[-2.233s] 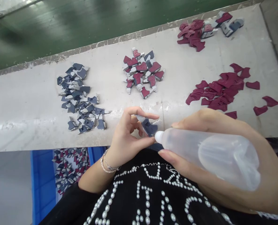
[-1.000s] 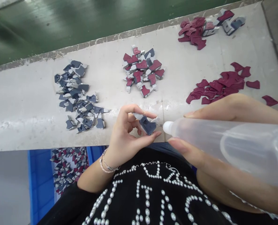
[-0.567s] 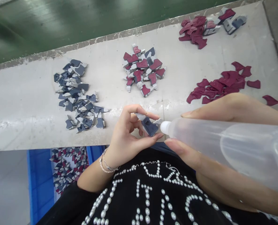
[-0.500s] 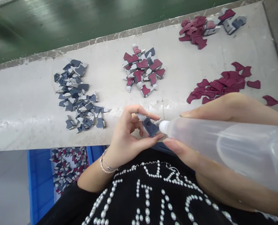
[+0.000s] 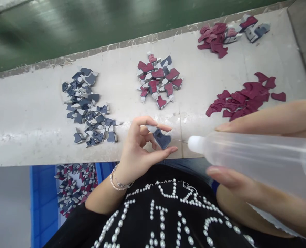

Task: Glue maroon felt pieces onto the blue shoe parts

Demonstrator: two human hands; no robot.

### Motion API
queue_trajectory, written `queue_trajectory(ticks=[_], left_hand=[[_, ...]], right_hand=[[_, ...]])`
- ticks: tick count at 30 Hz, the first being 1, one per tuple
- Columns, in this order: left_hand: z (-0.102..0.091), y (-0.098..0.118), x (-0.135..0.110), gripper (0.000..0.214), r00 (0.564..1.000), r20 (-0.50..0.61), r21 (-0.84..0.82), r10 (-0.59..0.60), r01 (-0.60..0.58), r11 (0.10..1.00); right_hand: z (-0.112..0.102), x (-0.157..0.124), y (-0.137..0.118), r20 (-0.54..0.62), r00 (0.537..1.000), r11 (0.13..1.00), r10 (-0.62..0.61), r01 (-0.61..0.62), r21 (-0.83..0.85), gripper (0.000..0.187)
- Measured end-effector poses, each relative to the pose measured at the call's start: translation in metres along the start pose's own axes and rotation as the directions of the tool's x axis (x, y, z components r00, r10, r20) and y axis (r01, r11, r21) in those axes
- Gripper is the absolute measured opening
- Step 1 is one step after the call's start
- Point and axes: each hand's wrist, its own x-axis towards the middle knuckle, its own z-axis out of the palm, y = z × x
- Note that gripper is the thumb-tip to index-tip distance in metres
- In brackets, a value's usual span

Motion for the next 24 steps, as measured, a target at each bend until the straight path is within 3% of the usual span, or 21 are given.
queue_trajectory(ticks=[3,7,10,13,16,21,24], left_hand=[[-0.008,-0.005,0.003,0.057,0.998,-0.023,0.034,-0.059,0.060,0.998],[-0.021,-0.016,0.006,0.051,0.970,-0.152,0.046,-0.188,0.197,0.979],[-0.029,-0.025,0.008,0.052,0.945,-0.206,0.035,-0.255,0.268,0.963],[-0.035,-0.030,0.009,0.046,0.923,-0.185,0.028,-0.338,0.349,0.937],[-0.038,-0.030,0.009,0.041,0.897,-0.140,-0.011,-0.420,0.423,0.906],[-0.035,-0.026,0.009,0.035,0.912,-0.145,-0.033,-0.383,0.382,0.924],[-0.027,-0.024,0.008,0.031,0.937,-0.139,-0.042,-0.320,0.318,0.947]], right_hand=[[-0.010,0.005,0.017,0.018,1.000,0.999,0.006,-0.007,0.047,0.031],[-0.003,0.016,0.056,0.234,0.972,0.943,-0.017,-0.062,0.326,0.044],[0.017,0.023,0.074,0.268,0.963,0.880,-0.017,-0.113,0.461,0.020],[0.038,0.028,0.077,0.331,0.943,0.910,-0.039,-0.104,0.402,0.029],[0.046,0.029,0.076,0.344,0.936,0.941,-0.078,-0.045,0.336,0.031],[0.018,0.027,0.092,0.340,0.938,0.985,-0.062,0.003,0.173,0.049],[-0.002,0.029,0.111,0.225,0.974,0.999,0.013,-0.004,-0.040,0.033]])
